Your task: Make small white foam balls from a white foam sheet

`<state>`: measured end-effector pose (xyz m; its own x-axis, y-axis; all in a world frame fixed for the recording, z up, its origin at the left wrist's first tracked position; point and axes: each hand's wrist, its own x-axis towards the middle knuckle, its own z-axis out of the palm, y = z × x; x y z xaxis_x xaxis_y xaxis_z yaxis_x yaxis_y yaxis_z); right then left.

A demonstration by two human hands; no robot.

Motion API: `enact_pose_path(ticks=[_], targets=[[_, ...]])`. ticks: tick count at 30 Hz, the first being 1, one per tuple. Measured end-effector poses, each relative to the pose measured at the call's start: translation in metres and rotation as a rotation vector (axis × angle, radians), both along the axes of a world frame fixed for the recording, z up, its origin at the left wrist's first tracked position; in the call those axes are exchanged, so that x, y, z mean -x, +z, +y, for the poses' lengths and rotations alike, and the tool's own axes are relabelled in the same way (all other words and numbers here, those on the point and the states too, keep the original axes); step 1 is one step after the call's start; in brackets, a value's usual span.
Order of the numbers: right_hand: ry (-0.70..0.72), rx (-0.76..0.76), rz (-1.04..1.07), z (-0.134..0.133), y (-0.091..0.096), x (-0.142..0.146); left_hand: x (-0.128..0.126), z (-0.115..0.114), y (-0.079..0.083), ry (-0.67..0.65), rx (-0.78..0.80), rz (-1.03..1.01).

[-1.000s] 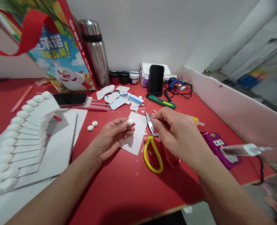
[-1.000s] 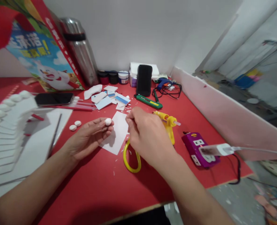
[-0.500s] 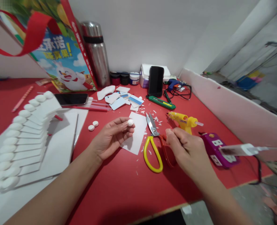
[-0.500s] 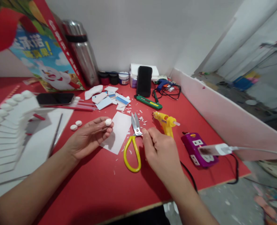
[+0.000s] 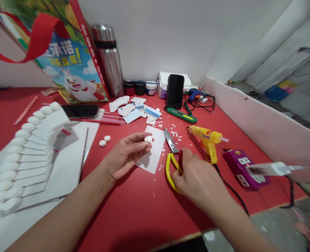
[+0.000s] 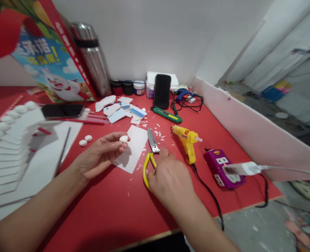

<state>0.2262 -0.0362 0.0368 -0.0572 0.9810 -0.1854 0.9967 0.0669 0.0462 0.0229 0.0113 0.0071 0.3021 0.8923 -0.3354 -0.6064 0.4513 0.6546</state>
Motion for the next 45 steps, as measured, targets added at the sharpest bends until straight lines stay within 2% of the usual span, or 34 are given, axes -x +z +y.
enact_pose_path(ticks=[4, 8, 10, 15, 20, 34, 38, 45], targets=[[-0.069, 0.042, 0.199, 0.003, -0.002, -0.023, 0.0, 0.0, -0.001, -0.007, 0.009, -0.022], [-0.035, -0.04, 0.786, -0.007, -0.005, -0.039, -0.001, 0.0, -0.002, -0.014, -0.016, -0.05], [-0.011, -0.047, 0.952, -0.013, -0.001, -0.036, -0.002, -0.001, -0.001, -0.017, -0.018, -0.052], [0.031, -0.078, 0.786, -0.018, 0.008, -0.013, -0.004, -0.003, -0.001, -0.029, -0.025, -0.063], [0.071, -0.123, 0.692, -0.018, -0.002, -0.001, -0.004, -0.005, -0.005, -0.041, -0.055, -0.072], [0.104, -0.155, 0.612, -0.019, -0.001, 0.001, -0.003, -0.006, -0.002, -0.095, -0.066, -0.074], [0.118, -0.175, 0.584, -0.02, -0.002, 0.001, -0.003, -0.006, -0.003, -0.07, -0.047, -0.073], [0.166, -0.217, 0.497, -0.016, -0.007, 0.002, -0.004, -0.005, -0.003, -0.086, -0.023, -0.094]])
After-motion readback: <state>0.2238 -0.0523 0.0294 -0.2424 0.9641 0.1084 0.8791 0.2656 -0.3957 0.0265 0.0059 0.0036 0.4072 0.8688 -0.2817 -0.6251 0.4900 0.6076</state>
